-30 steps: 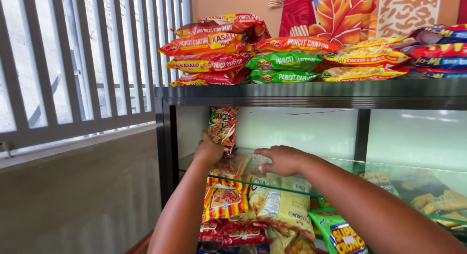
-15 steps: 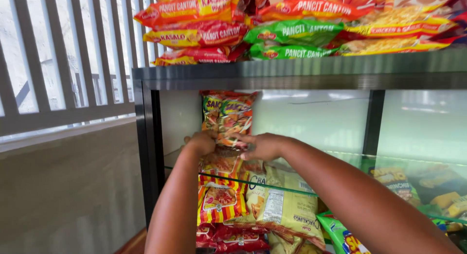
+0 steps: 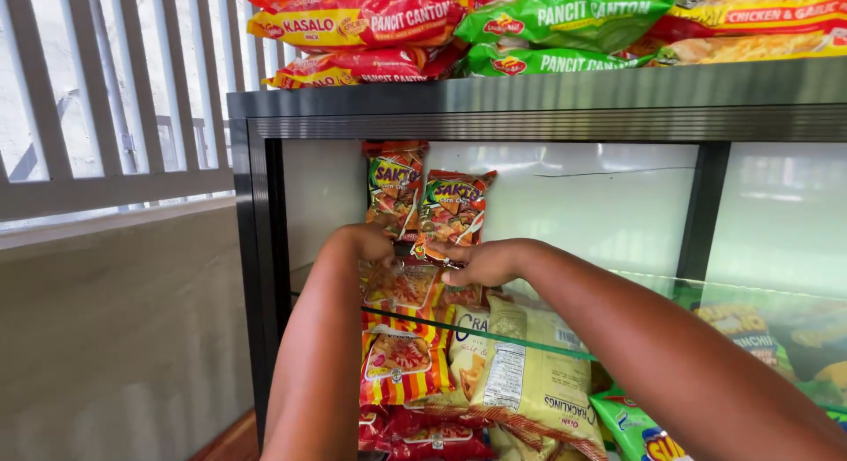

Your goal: Organizing and stocking snack bags on display shelves from a cardboard box.

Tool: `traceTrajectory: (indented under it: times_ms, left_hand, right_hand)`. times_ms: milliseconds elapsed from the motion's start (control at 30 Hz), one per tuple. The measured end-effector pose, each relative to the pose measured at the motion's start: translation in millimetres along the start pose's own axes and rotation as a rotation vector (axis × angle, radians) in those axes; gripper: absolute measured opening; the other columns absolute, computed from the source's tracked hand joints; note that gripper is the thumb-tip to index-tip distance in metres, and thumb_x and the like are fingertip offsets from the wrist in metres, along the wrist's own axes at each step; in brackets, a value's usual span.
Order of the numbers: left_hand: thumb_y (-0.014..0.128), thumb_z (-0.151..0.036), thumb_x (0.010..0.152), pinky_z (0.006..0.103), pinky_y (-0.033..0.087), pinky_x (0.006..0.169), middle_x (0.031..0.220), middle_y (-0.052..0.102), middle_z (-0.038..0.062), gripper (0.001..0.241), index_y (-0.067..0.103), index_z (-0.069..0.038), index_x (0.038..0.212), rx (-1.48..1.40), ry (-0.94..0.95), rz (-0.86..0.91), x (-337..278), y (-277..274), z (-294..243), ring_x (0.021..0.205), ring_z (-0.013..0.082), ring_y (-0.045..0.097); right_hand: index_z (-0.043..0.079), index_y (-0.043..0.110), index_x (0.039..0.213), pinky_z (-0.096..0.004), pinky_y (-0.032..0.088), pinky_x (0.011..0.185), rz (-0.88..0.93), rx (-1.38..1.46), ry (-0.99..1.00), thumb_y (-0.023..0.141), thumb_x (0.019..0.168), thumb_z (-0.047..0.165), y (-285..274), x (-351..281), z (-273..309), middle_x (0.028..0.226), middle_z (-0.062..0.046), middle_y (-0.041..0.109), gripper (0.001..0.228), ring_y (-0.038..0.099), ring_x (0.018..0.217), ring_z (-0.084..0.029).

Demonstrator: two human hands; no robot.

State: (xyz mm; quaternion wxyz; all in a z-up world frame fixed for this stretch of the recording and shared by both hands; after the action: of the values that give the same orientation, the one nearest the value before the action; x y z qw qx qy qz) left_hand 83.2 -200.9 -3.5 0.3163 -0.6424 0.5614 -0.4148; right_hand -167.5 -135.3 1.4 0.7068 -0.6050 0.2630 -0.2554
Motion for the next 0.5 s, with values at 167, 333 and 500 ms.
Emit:
traceTrajectory:
  times_ms: [167, 333, 500]
  left_hand:
    - [0.075, -0.012, 0.059, 0.0432, 0.044, 0.111, 0.157, 0.049, 0.013, 0.121, 0.019, -0.031, 0.164, -0.071, 0.114, 0.114, 19, 16, 8, 0.142, 0.0301, 0.049]
    - [0.083, -0.036, 0.069, 0.042, 0.035, 0.12, 0.163, 0.039, 0.019, 0.116, 0.019, -0.011, 0.163, -0.084, 0.166, 0.22, 16, 21, 5, 0.151, 0.0298, 0.039]
    - [0.086, -0.05, 0.072, 0.046, 0.028, 0.124, 0.169, 0.023, 0.014, 0.123, 0.012, -0.015, 0.164, -0.059, -0.025, 0.189, -6, 10, -10, 0.156, 0.0291, 0.024]
  right_hand:
    - [0.042, 0.01, 0.163, -0.037, 0.024, 0.124, -0.012, -0.003, 0.09, 0.059, 0.093, 0.048, 2, -4, -3, 0.171, -0.005, 0.016, 0.086, 0.024, 0.156, -0.026]
    - [0.038, 0.023, 0.161, -0.038, 0.029, 0.121, -0.001, 0.034, 0.169, 0.065, 0.088, 0.052, -9, -33, 10, 0.166, -0.009, 0.032, 0.086, 0.036, 0.151, -0.026]
    - [0.029, 0.033, 0.158, -0.038, 0.028, 0.121, 0.043, 0.045, 0.152, 0.066, 0.089, 0.056, -23, -67, -27, 0.163, -0.009, 0.043, 0.081, 0.039, 0.151, -0.024]
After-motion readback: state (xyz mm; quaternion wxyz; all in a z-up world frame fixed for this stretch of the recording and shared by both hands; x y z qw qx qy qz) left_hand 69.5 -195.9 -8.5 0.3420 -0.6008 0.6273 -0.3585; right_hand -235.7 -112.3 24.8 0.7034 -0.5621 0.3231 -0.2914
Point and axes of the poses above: each hand's wrist, its own x-axis towards the middle knuckle, its own y-axis out of the palm, z = x × y, the point moved 3 cm from there along x, towards the middle knuckle
